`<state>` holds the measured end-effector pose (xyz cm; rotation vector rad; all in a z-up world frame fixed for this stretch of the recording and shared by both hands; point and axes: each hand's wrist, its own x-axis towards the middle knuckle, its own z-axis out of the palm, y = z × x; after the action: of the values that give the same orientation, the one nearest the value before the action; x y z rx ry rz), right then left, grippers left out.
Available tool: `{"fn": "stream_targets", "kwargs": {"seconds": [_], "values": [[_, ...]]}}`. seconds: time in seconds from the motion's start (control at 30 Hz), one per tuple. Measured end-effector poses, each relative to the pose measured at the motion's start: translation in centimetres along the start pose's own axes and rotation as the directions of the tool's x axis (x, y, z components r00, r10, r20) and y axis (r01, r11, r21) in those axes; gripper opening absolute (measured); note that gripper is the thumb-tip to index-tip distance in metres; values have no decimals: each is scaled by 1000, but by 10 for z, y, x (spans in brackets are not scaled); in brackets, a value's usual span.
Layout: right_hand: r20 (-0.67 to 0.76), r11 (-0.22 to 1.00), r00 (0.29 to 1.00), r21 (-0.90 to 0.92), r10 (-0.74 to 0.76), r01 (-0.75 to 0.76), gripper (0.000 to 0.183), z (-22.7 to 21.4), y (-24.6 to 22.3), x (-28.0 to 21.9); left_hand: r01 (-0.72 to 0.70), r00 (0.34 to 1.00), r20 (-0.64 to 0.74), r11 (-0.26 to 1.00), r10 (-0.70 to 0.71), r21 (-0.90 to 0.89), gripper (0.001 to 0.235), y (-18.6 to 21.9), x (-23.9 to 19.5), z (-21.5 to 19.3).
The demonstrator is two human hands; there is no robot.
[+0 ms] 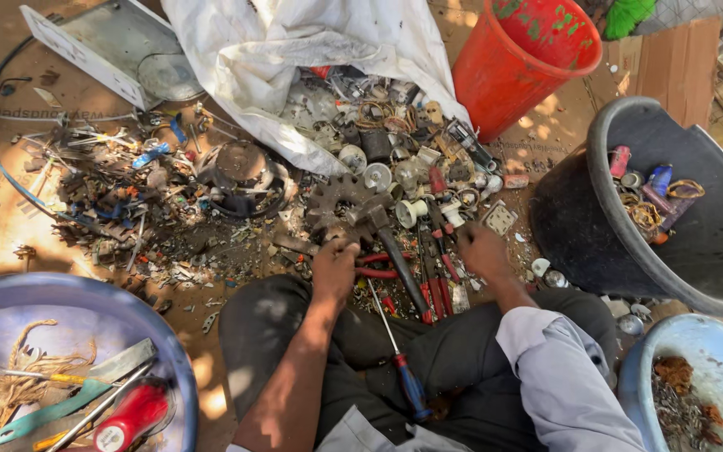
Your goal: The person sits on the ground and uses a hammer to break apart various small electronic components and plastic casings. They repeatedly strike the items against a metal gear to separate parts, occasionally using pliers to hold or adjust the pieces.
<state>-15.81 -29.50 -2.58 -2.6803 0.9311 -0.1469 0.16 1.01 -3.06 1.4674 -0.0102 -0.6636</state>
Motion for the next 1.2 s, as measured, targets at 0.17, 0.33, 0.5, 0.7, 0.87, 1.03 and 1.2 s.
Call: {"fn": "stream_targets", "kwargs": {"seconds": [0.17,0.33,0.5,0.7,0.87,1.03,1.2], "values": [[-46,977,992,185,116,-105,27,-43,-21,6,-126,992,8,992,126,-3,36,-8,8,0],[-161,935,961,312,225,-167,26,-23,-1,24,19,1000,-11,999,-19,44,33,-21,17,3],[-142,868,925,419,353,-267,27,-4,48,87,-132,989,-49,978,142,160,29,-31,27,4],[339,934,897,115,283,-339,67,30,31,108,84,987,-154,965,-46,250,29,-36,41,6],[17,938,954,177,300,-298,55,60,-12,97,-153,972,-104,908,209,390,29,-34,51,6],[-283,914,879,254,383,-316,36,59,32,117,71,990,-140,952,-30,298,30,-30,56,9],[-198,918,901,177,386,-355,54,70,83,132,68,994,-105,951,-38,302,31,-20,52,13]]}}
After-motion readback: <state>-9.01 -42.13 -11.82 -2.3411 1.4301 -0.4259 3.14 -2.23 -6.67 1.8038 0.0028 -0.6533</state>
